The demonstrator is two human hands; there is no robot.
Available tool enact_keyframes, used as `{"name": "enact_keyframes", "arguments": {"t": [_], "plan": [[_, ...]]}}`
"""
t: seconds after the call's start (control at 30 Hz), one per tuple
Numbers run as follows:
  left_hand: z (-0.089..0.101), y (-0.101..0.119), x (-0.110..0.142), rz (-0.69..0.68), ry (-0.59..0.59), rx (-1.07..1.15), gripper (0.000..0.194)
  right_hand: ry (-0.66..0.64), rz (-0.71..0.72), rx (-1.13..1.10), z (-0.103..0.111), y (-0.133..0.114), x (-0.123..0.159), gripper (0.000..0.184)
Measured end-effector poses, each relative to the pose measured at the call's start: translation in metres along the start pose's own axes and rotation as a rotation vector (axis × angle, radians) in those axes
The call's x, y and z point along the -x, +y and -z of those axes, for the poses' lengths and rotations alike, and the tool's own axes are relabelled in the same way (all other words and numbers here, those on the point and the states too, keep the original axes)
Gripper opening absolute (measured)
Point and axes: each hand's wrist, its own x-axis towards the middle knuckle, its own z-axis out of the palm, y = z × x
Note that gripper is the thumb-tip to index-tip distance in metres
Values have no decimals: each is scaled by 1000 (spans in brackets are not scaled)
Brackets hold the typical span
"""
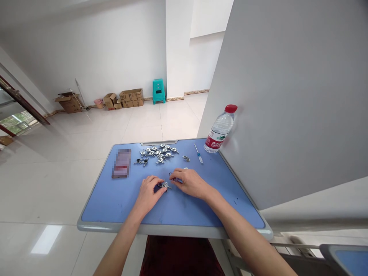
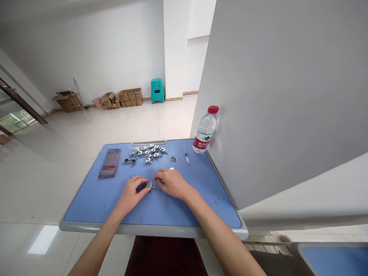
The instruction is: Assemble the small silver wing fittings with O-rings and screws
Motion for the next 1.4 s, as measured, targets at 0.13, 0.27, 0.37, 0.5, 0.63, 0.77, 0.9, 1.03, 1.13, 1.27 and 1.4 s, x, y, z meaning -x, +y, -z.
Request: {"name": "enact_keyframes", "arguments": {"t": [0.13,0.27,0.37,0.5,0.63,0.77,0.9,1.03,1.13,1.27,1.4], "plan": [[1,0,0,-15,-5,-18,9,-112,-25,31,1,-5,1,9],[1,3,1,-30,5,-26,15,-163,-32,45,3,-9,2,6],[0,4,0,-7,-8,-30,14,-174,-32,64,1,-9,2,5],[-1,5,-2,1,-18,-38,8,-180,-30,92,-3,-8,2,6],[-2,3,-3,-6,-36,-47,4,-211,-31,124,-4,-9,2,7],[-3,1,-3,1,-56,-45,4,-247,-43,140,-4,-11,3,9],[-4,0,-3,-4,-56,-36,4,-278,-62,152,-4,-11,2,10],[-6,-3,-2,-25,-43,-43,3,-296,-92,167,-6,-12,3,12],[-8,-3,-1,-49,-33,-69,2,-313,-103,175,-6,-13,5,13],[-8,-2,0,-82,-26,-84,4,-335,-116,188,-3,-17,5,16],[-9,0,0,-116,-11,-89,8,-351,-106,205,-3,-18,6,17]]}}
